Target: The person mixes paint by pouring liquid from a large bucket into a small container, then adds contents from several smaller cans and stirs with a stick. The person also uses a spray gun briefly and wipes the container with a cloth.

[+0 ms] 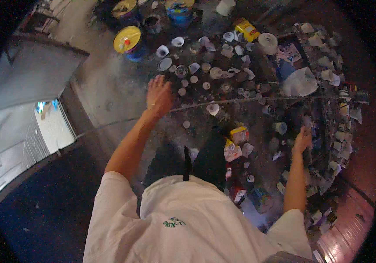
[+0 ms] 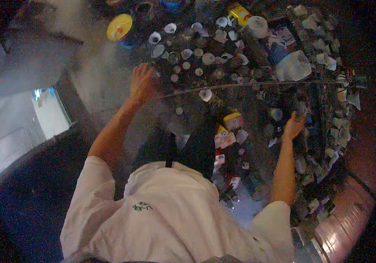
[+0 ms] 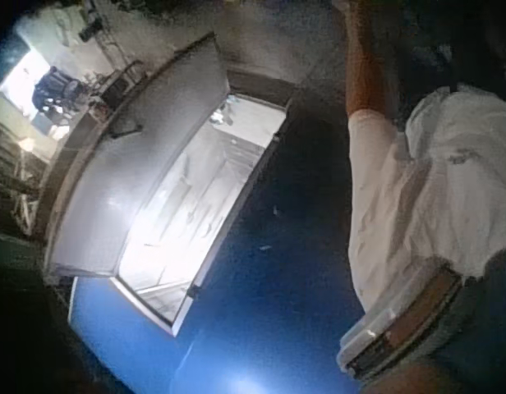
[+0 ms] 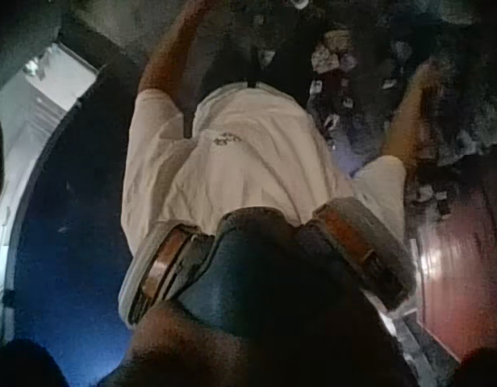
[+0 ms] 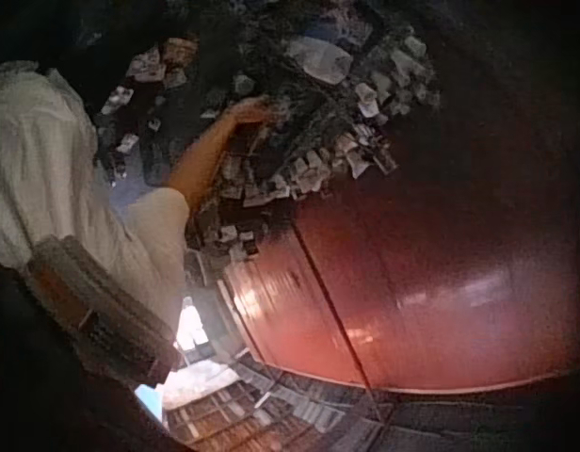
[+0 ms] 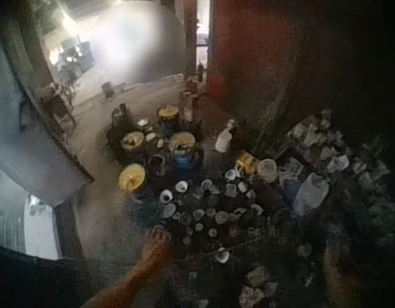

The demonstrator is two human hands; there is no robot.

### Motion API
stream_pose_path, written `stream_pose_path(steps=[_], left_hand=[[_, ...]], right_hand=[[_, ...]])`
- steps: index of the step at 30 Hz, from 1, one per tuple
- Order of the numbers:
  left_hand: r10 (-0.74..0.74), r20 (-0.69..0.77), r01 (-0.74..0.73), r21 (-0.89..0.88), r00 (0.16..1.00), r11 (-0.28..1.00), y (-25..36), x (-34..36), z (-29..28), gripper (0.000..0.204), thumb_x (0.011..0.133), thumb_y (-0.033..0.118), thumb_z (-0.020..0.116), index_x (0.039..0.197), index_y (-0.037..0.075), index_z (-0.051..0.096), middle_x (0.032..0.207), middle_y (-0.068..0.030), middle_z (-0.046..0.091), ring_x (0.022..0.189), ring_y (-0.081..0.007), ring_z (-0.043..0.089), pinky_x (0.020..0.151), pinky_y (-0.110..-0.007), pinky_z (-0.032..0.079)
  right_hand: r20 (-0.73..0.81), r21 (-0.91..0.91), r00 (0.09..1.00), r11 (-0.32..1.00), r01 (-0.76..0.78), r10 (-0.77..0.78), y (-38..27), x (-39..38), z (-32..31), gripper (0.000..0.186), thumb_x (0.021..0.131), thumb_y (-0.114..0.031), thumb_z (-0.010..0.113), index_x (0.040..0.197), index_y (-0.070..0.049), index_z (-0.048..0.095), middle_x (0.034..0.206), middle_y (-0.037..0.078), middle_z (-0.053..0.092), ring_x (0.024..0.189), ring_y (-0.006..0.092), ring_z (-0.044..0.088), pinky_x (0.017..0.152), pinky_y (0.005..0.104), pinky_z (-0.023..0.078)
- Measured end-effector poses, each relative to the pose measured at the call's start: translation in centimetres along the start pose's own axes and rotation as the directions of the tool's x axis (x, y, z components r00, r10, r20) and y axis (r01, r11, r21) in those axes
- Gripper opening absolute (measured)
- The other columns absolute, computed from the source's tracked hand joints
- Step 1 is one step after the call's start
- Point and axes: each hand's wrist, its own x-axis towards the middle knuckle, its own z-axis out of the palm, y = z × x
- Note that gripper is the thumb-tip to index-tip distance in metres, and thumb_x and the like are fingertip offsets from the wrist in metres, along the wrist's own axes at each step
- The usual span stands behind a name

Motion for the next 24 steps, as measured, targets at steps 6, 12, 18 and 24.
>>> stream_pose_path(steps=[6, 12, 18, 24], left_hand=[[-0.168, -0.05, 0.166, -0.041, 0.984, 0.985, -16.5, -10.8, -0.7, 0.046, 0.08, 0.021, 0.079, 0.122, 0.007, 0.065, 0.134, -0.0213, 0.057, 0.127, -0.0405, 0.051, 0.109, -0.052, 0.037], [-0.247, 0.002, 0.246, 0.084, 0.969, 0.966, -22.7, -13.4, 1.6, 0.049, 0.083, 0.023, 0.077, 0.123, 0.0, 0.063, 0.139, -0.0241, 0.055, 0.134, -0.0405, 0.046, 0.113, -0.052, 0.034], [-0.268, 0.119, 0.256, 0.106, 0.956, 0.961, -20.3, -9.5, 1.4, 0.049, 0.085, 0.025, 0.074, 0.125, -0.001, 0.062, 0.142, -0.0239, 0.054, 0.137, -0.0397, 0.044, 0.119, -0.052, 0.026], [-0.098, 0.147, 0.087, 0.08, 0.984, 0.993, -11.0, 1.8, 3.0, 0.046, 0.087, 0.023, 0.073, 0.126, 0.001, 0.061, 0.14, -0.0231, 0.055, 0.136, -0.0403, 0.044, 0.119, -0.053, 0.027]], right_hand=[[0.158, 0.06, 0.987, 0.998, 0.031, -0.04, -6.5, -10.8, 1.9, 0.059, 0.087, -0.049, 0.073, 0.121, 0.0, 0.066, 0.118, 0.019, 0.07, 0.109, 0.0355, 0.065, 0.091, 0.0441, 0.051], [0.247, 0.02, 0.967, 0.998, 0.054, -0.057, -14.7, -8.5, 4.7, 0.043, 0.089, -0.037, 0.071, 0.109, 0.0, 0.071, 0.104, 0.019, 0.072, 0.098, 0.0368, 0.068, 0.087, 0.0463, 0.052], [0.229, -0.016, 0.968, 0.993, 0.114, -0.107, -19.3, 0.5, 11.2, 0.036, 0.088, -0.034, 0.068, 0.104, -0.002, 0.074, 0.103, 0.021, 0.072, 0.099, 0.0399, 0.067, 0.085, 0.0497, 0.053], [0.252, -0.041, 0.966, 0.997, 0.072, -0.059, -17.8, 15.0, 21.8, 0.037, 0.088, -0.035, 0.065, 0.104, -0.003, 0.073, 0.11, 0.024, 0.069, 0.105, 0.0426, 0.066, 0.09, 0.0518, 0.053]])
